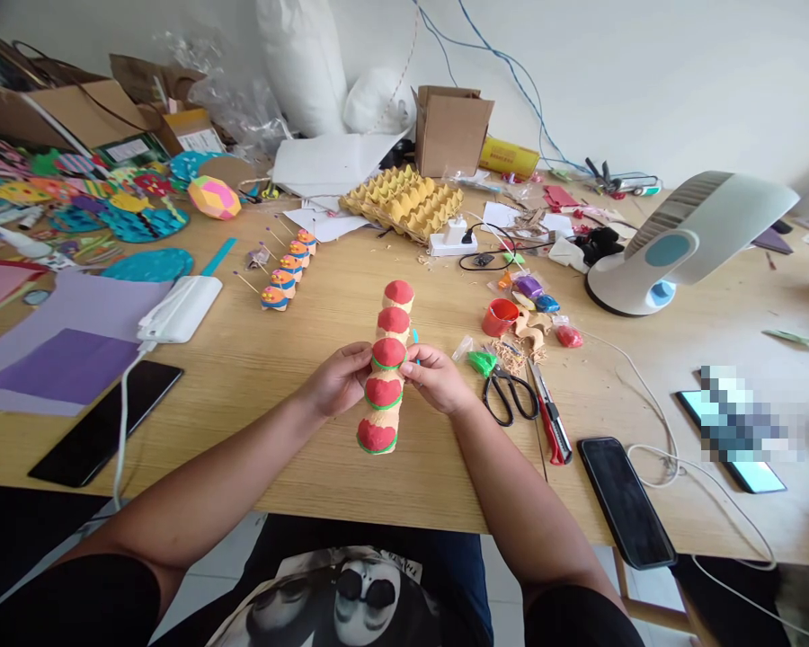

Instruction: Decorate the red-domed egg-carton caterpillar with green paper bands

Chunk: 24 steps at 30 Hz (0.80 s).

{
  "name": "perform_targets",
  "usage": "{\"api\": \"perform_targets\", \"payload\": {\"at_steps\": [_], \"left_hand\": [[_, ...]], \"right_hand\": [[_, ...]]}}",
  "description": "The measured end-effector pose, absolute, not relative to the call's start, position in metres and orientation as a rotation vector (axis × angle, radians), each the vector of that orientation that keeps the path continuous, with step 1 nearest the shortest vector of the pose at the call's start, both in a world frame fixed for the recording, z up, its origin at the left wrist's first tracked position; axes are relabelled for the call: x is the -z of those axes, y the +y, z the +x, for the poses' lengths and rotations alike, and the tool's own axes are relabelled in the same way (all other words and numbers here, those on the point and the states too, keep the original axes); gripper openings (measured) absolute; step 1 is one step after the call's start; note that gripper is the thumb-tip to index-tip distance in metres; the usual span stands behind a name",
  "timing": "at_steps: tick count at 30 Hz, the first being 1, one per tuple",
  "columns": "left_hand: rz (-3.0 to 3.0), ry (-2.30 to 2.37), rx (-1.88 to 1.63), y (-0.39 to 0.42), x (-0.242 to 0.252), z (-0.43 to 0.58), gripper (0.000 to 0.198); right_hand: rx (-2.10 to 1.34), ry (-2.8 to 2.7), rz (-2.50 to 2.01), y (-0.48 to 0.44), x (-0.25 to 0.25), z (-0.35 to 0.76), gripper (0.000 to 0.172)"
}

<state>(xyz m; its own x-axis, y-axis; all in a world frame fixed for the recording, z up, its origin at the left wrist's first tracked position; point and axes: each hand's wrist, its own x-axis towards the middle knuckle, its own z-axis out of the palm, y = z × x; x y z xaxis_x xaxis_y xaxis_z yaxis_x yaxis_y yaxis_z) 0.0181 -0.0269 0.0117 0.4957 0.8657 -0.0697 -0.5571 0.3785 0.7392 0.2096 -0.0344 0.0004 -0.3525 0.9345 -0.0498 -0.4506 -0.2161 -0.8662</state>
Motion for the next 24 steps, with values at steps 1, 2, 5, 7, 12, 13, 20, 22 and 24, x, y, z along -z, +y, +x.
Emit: {"api": "perform_targets", "payload": {"at_steps": [1,2,5,7,12,13,20,22,24], "left_hand": [[0.713,0.493,-0.967,-0.0273,-0.0119,0.0185,0.025],[0.707,0.491,-0.976,-0.0276,-0.0118,0.0188,0.025],[0.689,0.504,-0.999,-0.0283,-0.0106,0.0199,0.024],[0.692,0.506,-1.0,-0.0281,-0.0097,0.0201,0.023],[0.748,0.466,-0.923,-0.0262,-0.0116,0.0177,0.036],[0.764,0.461,-0.911,-0.0257,-0.0124,0.0169,0.039],[0.796,0.494,-0.905,-0.0233,-0.0113,0.0133,0.03],[0.796,0.509,-0.912,-0.0229,-0.0103,0.0132,0.03],[0.803,0.516,-0.921,-0.0227,-0.01,0.0133,0.029]], "right_hand": [[-1.754,-0.973,-0.735,-0.0344,-0.0003,0.2096,0.037],[-1.755,-0.971,-0.732,-0.0344,-0.0003,0.2096,0.037],[-1.755,-0.972,-0.73,-0.0342,-0.0004,0.2096,0.037],[-1.754,-0.971,-0.732,-0.0341,-0.0006,0.2098,0.037],[-1.721,-0.941,-0.728,-0.034,-0.0016,0.2101,0.037],[-1.713,-0.937,-0.732,-0.034,-0.0019,0.21,0.037],[-1.721,-0.948,-0.733,-0.0335,-0.0048,0.2092,0.036],[-1.727,-0.966,-0.721,-0.0336,-0.0052,0.2092,0.036],[-1.718,-0.985,-0.719,-0.0337,-0.0053,0.2092,0.036]]}}
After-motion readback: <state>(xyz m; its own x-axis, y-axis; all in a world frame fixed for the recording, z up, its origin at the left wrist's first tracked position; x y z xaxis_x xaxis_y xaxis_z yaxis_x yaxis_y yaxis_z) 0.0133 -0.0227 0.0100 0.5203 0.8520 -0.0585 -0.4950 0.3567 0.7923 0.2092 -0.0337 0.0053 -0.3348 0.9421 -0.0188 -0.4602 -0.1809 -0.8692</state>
